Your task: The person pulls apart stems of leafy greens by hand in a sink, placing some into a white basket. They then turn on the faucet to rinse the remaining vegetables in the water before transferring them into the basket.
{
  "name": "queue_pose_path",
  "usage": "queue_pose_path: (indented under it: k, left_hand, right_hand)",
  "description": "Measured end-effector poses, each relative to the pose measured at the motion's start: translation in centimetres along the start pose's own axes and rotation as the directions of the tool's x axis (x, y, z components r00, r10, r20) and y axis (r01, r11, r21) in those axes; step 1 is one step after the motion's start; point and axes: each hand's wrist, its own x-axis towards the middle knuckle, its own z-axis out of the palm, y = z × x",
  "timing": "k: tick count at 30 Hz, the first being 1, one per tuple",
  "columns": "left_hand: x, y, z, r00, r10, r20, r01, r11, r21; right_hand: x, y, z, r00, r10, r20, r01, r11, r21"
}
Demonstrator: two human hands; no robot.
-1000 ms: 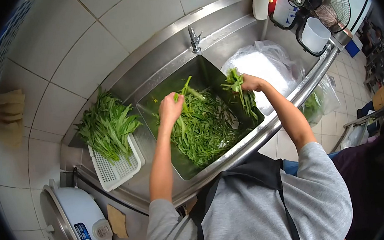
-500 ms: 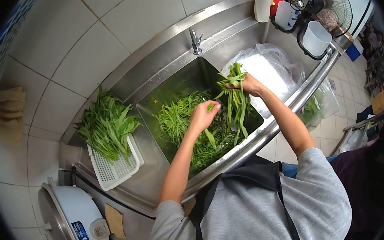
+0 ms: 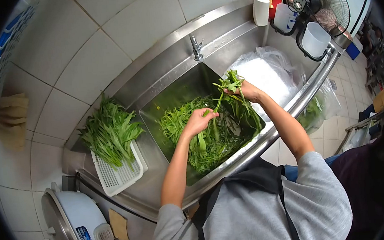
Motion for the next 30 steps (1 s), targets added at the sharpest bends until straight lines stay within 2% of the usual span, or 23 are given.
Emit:
queue_pose_path:
  k: [2,5,6,9,10,11,13,14,18,19,21,24,28,30]
  left_hand:
    - [-0.4,0.1,-0.5,0.998,-0.062,0.016,0.063,0.996,-0.070]
    - [-0.1,-0.8,-0.5,0.996,-0.074,0.040,0.078,0.990,-0.121]
    - [-0.1,-0.5,-0.7,0.995,-0.059,0.082,0.066,0.994,-0.085]
    - [-0.4,0.2,-0.2,0.999,-0.034,0.010,0.034,0.995,-0.097]
    - [-0.1,-0.3,-0.2,0.999,0.027,-0.022,-0.028,0.998,-0.057]
    - [0.1,-0.5,-0.1,0.999,0.028,-0.024,-0.030,0.998,-0.059]
    - [0.5,-0.1,-0.2,0.977,0.143,-0.157,-0.143,0.990,0.012]
    - [0.7,0.1,-0.3,0.961,0.179,-0.210,-0.171,0.984,0.059]
    - [1.3,0.7,-0.6,0.944,0.267,-0.192,-0.250,0.962,0.108]
    - [1.3,0.9,-0.8,0.944,0.267,-0.194,-0.250,0.962,0.106]
    - [1.3,1.2,-1.1,0.981,0.140,-0.131,-0.123,0.984,0.128]
    - [1.1,0.9,-1.1,0.968,0.188,-0.166,-0.153,0.968,0.201]
    - [1.4,0.1,-0.6,0.960,0.203,-0.191,-0.162,0.964,0.212]
    - [1.6,-0.4,-0.7,0.964,0.192,-0.183,-0.147,0.962,0.232]
  right_hand:
    - [-0.3,-0.6,0.0,0.997,0.074,0.005,-0.074,0.997,0.036]
    - [-0.1,-0.7,0.3,1.000,0.020,0.019,-0.021,0.999,0.025]
    - [-0.4,-1.4,0.7,1.000,0.017,0.004,-0.018,0.999,0.042]
    - [0.3,-1.2,1.2,0.999,-0.008,-0.044,0.010,0.999,0.051]
    - [0.4,-1.3,1.2,1.000,0.008,-0.011,-0.007,0.995,0.096]
    - [0.5,-1.4,1.5,1.000,0.008,-0.008,-0.007,0.996,0.093]
    - [0.5,-1.4,2.1,1.000,0.012,-0.017,-0.011,0.999,0.037]
    - [0.4,-1.4,2.3,0.999,0.043,0.003,-0.043,0.997,0.070]
    - [0.5,-1.2,3.3,1.000,0.010,-0.001,-0.010,0.997,0.079]
    - [0.6,-1.2,3.4,1.000,0.011,0.001,-0.011,0.997,0.077]
    - [0.5,-1.3,3.6,1.000,0.030,-0.001,-0.030,0.998,0.047]
    - [0.5,-1.4,3.7,0.998,0.059,-0.005,-0.058,0.996,0.060]
    - [0.3,-1.5,3.9,0.999,0.032,-0.033,-0.031,0.999,0.020]
    - [0.4,-1.3,3.8,0.998,-0.048,-0.052,0.041,0.991,-0.127]
